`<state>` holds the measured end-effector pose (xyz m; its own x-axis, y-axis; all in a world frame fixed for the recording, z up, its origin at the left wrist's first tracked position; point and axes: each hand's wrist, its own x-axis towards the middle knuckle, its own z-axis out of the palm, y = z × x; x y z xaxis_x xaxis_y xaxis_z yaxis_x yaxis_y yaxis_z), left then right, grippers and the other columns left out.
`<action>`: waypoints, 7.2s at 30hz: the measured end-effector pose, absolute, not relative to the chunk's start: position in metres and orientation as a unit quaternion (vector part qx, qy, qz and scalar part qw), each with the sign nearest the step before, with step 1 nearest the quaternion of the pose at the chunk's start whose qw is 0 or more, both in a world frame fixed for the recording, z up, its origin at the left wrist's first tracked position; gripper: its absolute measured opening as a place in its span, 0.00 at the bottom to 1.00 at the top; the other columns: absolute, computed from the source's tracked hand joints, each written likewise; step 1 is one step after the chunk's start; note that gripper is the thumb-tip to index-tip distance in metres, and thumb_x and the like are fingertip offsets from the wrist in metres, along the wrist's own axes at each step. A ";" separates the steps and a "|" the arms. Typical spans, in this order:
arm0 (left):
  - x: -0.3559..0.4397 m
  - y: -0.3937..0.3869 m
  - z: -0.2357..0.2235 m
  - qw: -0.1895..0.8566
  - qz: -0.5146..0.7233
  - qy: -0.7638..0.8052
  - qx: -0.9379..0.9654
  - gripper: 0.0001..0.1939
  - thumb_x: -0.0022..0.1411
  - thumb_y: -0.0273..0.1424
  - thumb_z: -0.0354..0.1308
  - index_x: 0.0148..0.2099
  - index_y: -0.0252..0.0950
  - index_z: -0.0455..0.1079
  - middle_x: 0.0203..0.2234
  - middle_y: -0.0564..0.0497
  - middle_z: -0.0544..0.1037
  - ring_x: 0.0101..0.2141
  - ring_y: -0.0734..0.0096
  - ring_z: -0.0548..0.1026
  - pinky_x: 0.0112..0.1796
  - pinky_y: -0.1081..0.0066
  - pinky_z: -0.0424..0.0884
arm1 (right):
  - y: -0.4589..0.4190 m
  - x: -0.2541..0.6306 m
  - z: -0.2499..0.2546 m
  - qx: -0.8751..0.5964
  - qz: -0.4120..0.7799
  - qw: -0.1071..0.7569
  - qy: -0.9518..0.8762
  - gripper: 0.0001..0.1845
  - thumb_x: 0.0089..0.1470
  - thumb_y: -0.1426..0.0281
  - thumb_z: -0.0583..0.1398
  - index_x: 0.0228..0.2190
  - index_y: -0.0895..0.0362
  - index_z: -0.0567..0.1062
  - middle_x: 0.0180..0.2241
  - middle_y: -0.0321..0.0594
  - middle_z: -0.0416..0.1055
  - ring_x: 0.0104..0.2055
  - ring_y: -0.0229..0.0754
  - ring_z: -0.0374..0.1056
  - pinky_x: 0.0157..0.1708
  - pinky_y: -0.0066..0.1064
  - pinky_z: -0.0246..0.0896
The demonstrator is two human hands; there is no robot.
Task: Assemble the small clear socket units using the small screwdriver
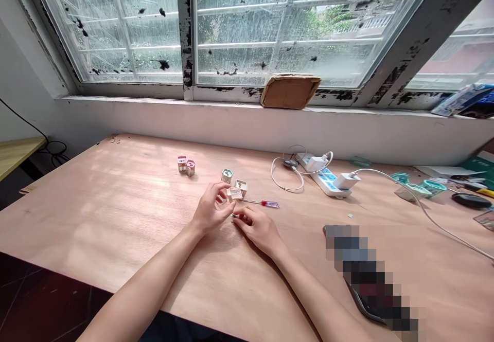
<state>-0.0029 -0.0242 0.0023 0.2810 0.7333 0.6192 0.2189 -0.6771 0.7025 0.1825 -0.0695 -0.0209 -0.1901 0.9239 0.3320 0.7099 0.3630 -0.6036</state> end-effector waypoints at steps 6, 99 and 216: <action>0.000 -0.024 -0.001 0.243 0.525 0.303 0.758 0.21 0.61 0.28 0.61 0.55 0.40 0.65 0.48 0.47 0.72 0.37 0.71 0.75 0.38 0.68 0.76 | -0.067 0.180 -0.022 -0.555 0.124 0.318 -0.759 0.11 0.61 0.64 0.57 0.35 0.50 0.80 0.34 0.39 0.76 0.34 0.43 0.72 0.33 0.31 0.60; 0.002 -0.034 0.005 0.240 0.491 0.275 0.791 0.18 0.59 0.25 0.60 0.52 0.40 0.65 0.46 0.48 0.70 0.35 0.73 0.74 0.34 0.70 0.77 | -0.094 0.189 0.015 -0.385 -0.055 0.548 -0.741 0.08 0.61 0.76 0.60 0.39 0.52 0.75 0.32 0.38 0.80 0.34 0.42 0.77 0.37 0.34 0.72; 0.003 -0.040 0.013 0.197 0.525 0.222 0.798 0.18 0.60 0.34 0.67 0.50 0.38 0.68 0.43 0.46 0.76 0.44 0.63 0.77 0.41 0.64 0.80 | -0.092 0.185 0.008 -0.438 0.121 0.580 -0.676 0.05 0.60 0.66 0.63 0.34 0.54 0.75 0.32 0.39 0.75 0.32 0.42 0.73 0.31 0.33 0.72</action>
